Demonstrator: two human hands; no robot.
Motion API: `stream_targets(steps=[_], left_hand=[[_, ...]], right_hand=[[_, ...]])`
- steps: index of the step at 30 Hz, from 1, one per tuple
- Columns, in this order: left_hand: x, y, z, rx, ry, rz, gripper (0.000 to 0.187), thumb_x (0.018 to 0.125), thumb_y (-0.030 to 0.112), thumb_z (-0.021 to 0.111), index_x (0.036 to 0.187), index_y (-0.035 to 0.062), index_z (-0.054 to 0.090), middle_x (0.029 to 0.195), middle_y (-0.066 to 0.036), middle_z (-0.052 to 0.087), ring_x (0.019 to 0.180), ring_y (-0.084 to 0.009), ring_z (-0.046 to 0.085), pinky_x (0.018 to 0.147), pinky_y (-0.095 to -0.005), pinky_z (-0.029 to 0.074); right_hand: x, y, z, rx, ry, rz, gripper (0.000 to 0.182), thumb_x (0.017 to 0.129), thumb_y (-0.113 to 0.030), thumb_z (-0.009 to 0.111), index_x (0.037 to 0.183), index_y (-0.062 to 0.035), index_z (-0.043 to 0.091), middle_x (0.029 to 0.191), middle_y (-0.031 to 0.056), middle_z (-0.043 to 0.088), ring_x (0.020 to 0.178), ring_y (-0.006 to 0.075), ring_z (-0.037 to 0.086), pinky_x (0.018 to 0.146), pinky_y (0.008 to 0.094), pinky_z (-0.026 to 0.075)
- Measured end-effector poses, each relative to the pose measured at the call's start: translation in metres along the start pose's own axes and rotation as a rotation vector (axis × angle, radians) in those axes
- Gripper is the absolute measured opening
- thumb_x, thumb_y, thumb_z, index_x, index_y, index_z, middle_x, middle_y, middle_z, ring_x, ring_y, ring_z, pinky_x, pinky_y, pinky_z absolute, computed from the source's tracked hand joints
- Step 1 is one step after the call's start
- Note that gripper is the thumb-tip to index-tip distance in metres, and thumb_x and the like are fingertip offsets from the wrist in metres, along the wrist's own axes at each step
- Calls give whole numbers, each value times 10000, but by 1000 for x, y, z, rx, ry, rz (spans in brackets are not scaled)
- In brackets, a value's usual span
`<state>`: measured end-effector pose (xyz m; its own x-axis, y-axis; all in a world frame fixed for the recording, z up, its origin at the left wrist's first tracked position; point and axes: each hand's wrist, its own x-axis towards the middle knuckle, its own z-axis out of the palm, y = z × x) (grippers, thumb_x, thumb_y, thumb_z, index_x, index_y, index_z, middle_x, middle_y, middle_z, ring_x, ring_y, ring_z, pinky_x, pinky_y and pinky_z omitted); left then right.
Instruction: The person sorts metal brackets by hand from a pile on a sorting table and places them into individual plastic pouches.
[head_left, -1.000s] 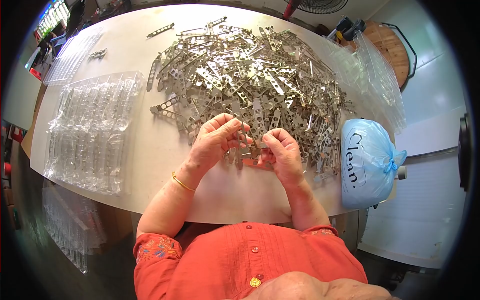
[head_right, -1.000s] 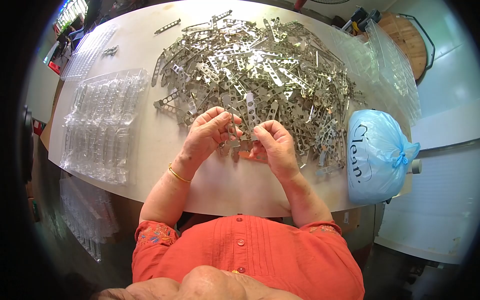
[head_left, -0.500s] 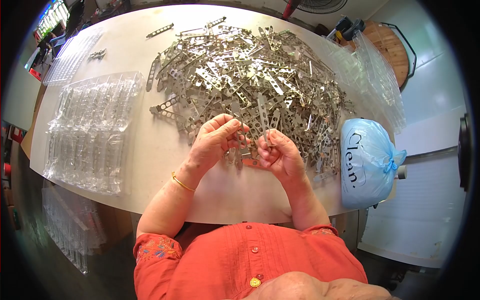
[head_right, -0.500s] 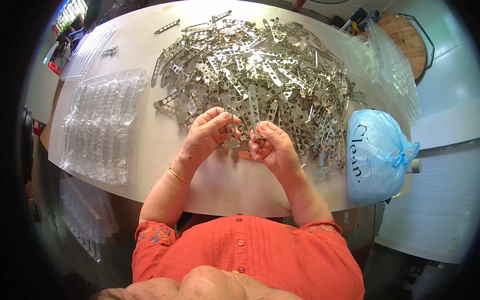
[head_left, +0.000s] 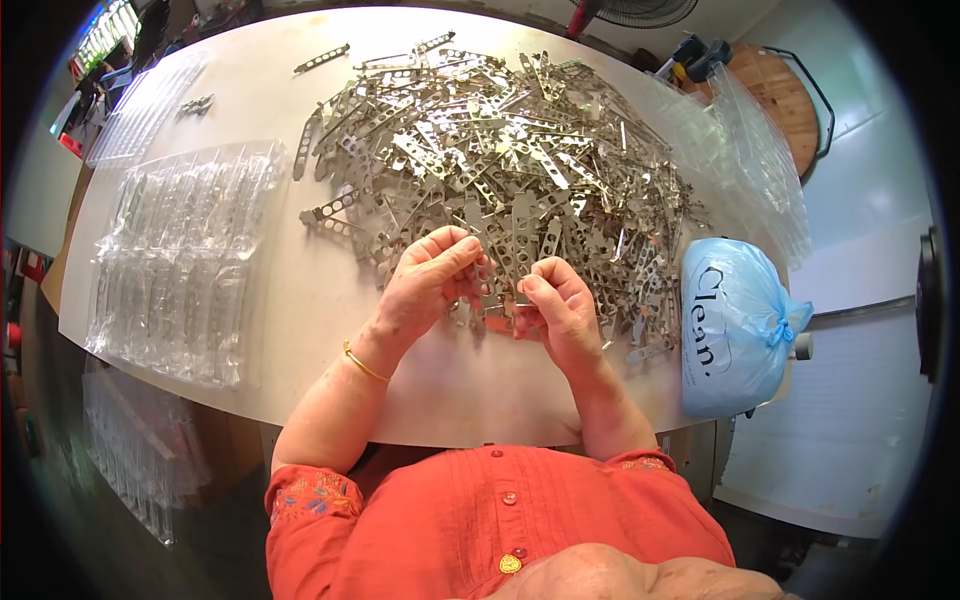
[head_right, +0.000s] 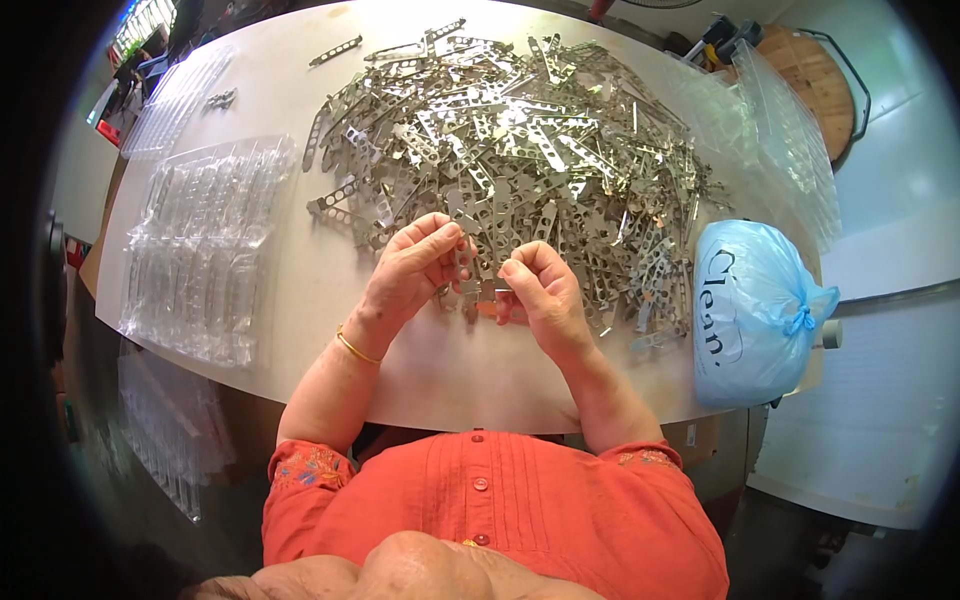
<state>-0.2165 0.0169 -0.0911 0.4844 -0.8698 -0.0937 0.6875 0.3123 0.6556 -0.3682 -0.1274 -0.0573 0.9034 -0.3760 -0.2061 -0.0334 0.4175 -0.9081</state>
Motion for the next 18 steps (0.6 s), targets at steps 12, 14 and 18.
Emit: stream_targets(steps=[12,14,18], left_hand=[[0,0,4,33,-29,-25,128,1028,191,594,994,69,613,988,-99,706,745,-139,670,639,-290,576],[0,0,4,36,-37,-22,129,1027,190,596,995,67,616,986,-97,705,745,-141,669,640,-290,576],[0,0,3,33,-52,-34,128,1025,188,599,1014,63,617,1002,-98,705,748,-153,671,644,-291,577]], right_hand=[[-2,0,2,-88,-48,26,144,1021,-181,587,1013,-52,523,787,38,623,608,101,604,522,258,520],[-2,0,2,-90,-74,26,139,1020,-176,587,1020,-51,526,808,50,635,614,103,613,521,254,520],[-3,0,1,-95,-78,39,145,1018,-180,591,1024,-51,526,832,61,648,617,105,618,523,258,526]])
